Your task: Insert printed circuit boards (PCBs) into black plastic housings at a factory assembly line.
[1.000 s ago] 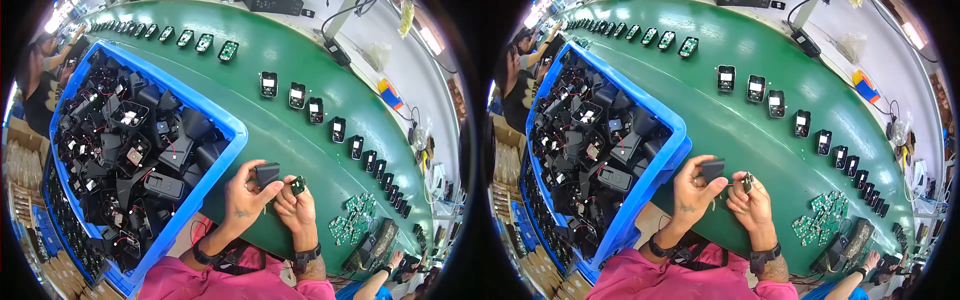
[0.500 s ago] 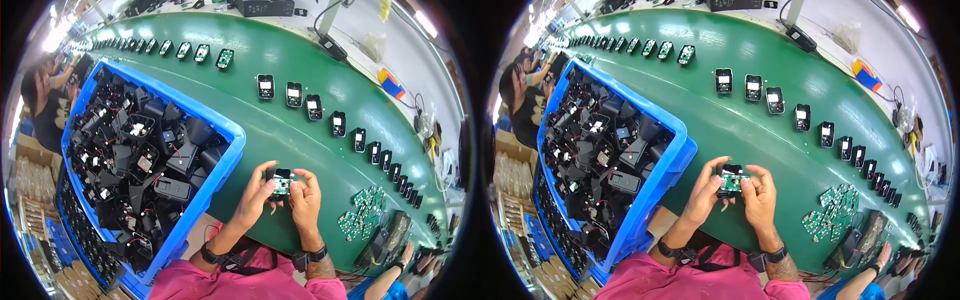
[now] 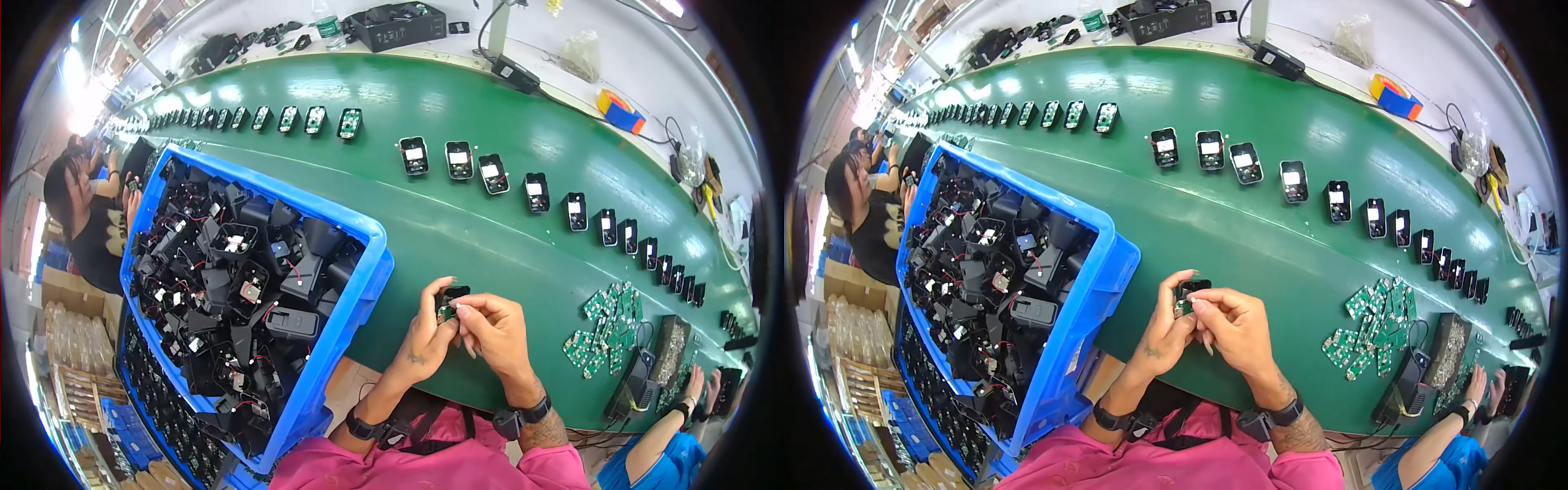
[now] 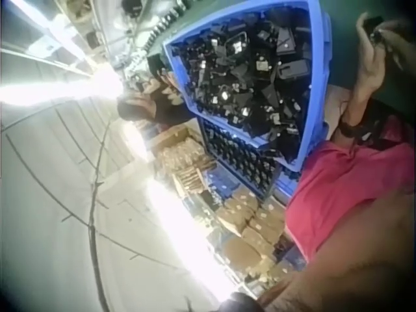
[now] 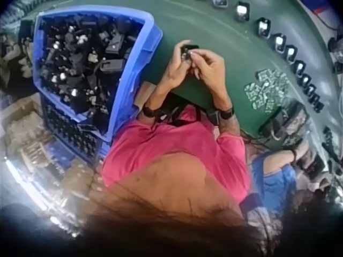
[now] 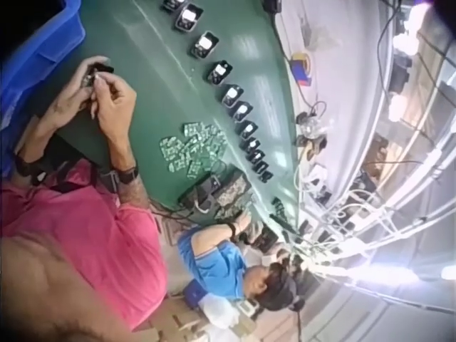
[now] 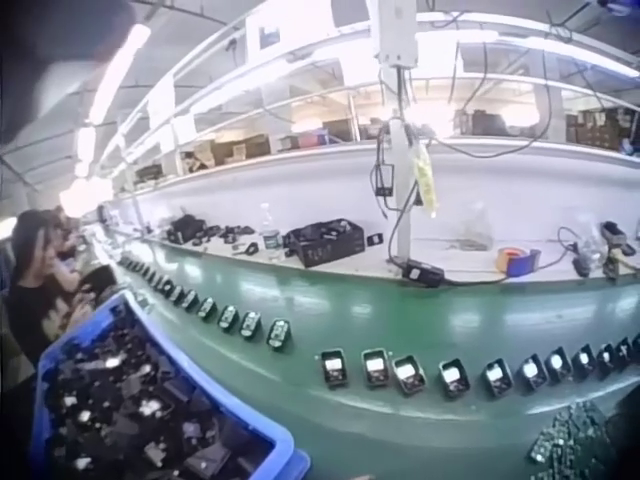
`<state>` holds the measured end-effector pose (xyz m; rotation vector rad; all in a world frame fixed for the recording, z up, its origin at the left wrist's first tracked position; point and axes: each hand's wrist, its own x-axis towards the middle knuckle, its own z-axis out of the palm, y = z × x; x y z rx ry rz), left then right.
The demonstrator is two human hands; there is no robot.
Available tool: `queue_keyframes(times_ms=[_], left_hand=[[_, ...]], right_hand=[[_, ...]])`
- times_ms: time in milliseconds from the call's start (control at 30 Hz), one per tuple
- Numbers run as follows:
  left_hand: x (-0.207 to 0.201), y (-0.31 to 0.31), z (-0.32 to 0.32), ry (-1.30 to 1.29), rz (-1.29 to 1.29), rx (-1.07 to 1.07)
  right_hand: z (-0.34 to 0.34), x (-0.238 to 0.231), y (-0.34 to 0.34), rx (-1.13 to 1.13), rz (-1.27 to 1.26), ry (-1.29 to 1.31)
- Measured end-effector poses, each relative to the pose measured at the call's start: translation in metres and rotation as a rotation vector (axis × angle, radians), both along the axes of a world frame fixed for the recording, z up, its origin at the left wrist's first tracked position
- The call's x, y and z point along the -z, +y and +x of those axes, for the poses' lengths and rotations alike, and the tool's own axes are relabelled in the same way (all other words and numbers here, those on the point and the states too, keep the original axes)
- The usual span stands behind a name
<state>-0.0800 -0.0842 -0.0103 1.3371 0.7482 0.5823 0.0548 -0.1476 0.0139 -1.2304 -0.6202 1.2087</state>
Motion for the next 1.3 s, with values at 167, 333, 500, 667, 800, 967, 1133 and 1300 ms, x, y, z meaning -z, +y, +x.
queue_keyframes(times_ms=[167,333,500,667,800,967,1133,1300], left_hand=[[0.004,-0.004,0.004,-0.008,0.007,0.012],[-0.009,-0.003,0.002,0.011,0.043,-0.041],[-0.006,0.001,-0.002,-0.008,0.139,-0.018],[-0.009,0.001,-0.004,0.044,0.21,0.047],[-0.01,0.0,-0.007,0.089,0.225,0.058],[-0.015,0.0,-0.008,0.087,0.221,0.055],[-0.019,0.001,-0.012,0.197,0.182,0.124],[-0.021,0.007,-0.014,0.223,0.289,0.194]], right_hand=[[-0.001,0.001,-0.003,0.011,0.02,-0.045],[0.003,-0.002,-0.003,0.12,0.193,-0.908],[0.011,-0.014,-0.007,-0.067,0.126,-0.871],[0.014,-0.012,-0.009,-0.103,0.128,-0.863],[0.016,-0.012,-0.009,-0.145,0.134,-0.856],[0.015,-0.009,-0.008,-0.12,0.162,-0.849],[0.017,-0.008,-0.009,-0.182,0.172,-0.86],[0.02,-0.009,-0.009,-0.207,0.175,-0.862]])
